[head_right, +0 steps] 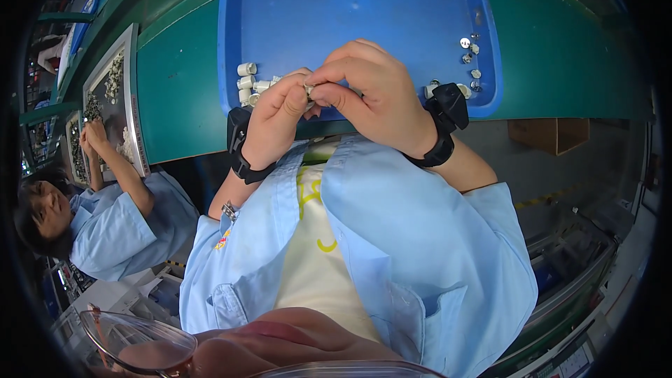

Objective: Assembling small electronic parts by manually inserting metal pins into white plastic housings.

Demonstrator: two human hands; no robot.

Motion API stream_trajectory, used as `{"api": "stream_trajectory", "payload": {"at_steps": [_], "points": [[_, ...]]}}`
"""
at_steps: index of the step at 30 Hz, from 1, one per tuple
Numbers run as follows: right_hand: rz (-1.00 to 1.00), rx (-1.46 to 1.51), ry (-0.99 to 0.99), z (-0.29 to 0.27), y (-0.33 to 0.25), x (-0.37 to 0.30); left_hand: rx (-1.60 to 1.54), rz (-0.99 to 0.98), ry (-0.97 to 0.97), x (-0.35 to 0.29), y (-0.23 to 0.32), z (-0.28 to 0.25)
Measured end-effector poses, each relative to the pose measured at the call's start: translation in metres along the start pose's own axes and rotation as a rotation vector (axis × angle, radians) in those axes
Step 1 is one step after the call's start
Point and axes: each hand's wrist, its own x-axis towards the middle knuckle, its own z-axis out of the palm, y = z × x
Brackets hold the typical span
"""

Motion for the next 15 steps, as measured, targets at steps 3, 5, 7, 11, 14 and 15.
{"api": "stream_trajectory", "payload": {"at_steps": [3, 5, 7, 11, 14, 15], "points": [[0.061, 0.092, -0.03, -0.001, 0.007, -0.002, 0.132, 0.056, -0.026, 0.003, -0.004, -0.003], [0.198, 0.311, -0.065, 0.0, 0.012, -0.004, 0.197, 0.09, -0.044, 0.003, -0.005, -0.003], [0.158, 0.272, -0.091, -0.003, 0.012, -0.004, 0.141, 0.062, -0.029, 0.002, -0.004, 0.0], [0.085, 0.165, -0.139, -0.007, 0.009, -0.003, 0.07, 0.019, -0.022, 0.001, -0.007, 0.0], [0.107, 0.119, -0.141, -0.008, 0.008, -0.004, 0.146, 0.028, -0.059, 0.001, -0.012, -0.002], [0.101, 0.12, -0.117, -0.007, 0.009, -0.005, 0.012, -0.016, -0.048, 0.0, -0.013, -0.002]]}}
